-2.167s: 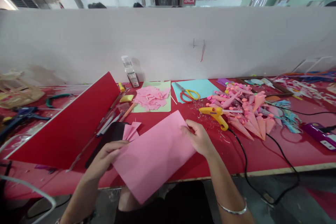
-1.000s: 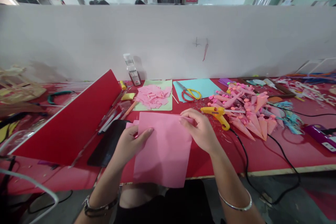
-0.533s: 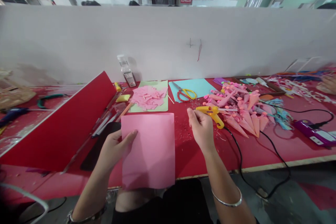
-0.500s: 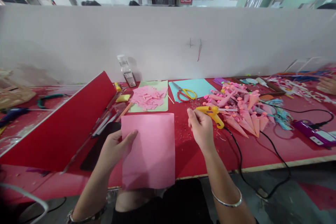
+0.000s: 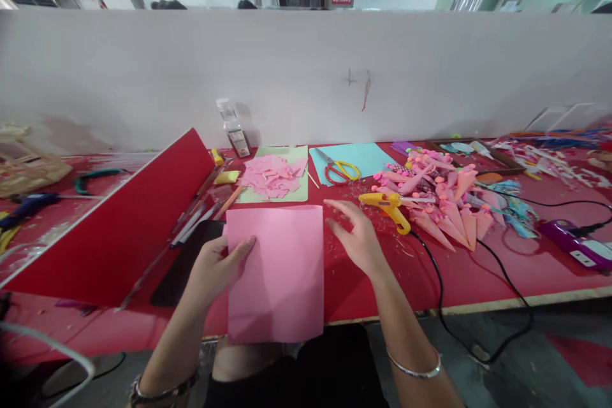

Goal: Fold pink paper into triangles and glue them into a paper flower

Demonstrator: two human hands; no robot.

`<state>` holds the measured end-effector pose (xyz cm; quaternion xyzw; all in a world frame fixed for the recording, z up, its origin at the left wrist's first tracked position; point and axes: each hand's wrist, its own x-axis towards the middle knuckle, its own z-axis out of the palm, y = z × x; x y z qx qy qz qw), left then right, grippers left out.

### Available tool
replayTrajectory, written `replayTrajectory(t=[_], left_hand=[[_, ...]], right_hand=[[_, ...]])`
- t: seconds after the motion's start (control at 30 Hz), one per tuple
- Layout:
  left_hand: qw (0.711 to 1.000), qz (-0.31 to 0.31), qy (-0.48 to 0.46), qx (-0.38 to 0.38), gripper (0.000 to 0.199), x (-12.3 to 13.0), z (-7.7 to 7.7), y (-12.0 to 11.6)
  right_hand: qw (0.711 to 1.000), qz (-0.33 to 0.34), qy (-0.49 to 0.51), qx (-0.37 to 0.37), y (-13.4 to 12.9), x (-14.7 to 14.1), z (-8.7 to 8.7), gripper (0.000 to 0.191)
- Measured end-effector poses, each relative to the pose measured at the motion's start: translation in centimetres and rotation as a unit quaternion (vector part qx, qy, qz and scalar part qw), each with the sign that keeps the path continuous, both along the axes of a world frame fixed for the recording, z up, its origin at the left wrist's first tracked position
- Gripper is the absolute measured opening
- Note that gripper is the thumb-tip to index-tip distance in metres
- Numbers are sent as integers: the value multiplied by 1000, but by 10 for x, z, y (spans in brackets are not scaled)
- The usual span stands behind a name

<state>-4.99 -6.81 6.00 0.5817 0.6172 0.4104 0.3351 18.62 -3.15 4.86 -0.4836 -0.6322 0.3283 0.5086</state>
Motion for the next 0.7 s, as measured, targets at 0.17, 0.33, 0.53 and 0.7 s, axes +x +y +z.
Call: replayTrajectory(t=[0.17, 0.33, 0.53, 0.7], left_hand=[[1000, 8, -17, 12, 37, 8, 6, 0], [1000, 9, -29, 3, 38, 15, 11, -2], [995, -23, -88, -48, 34, 18, 13, -4], [989, -68, -114, -64, 33, 16, 12, -4]], right_hand=[[975, 144, 137, -102, -10, -7, -1, 56], [984, 92, 115, -100, -19, -20, 5, 44], [982, 19, 124, -139, -22, -23, 4, 28], [969, 14, 190, -159, -24, -23, 3, 27]])
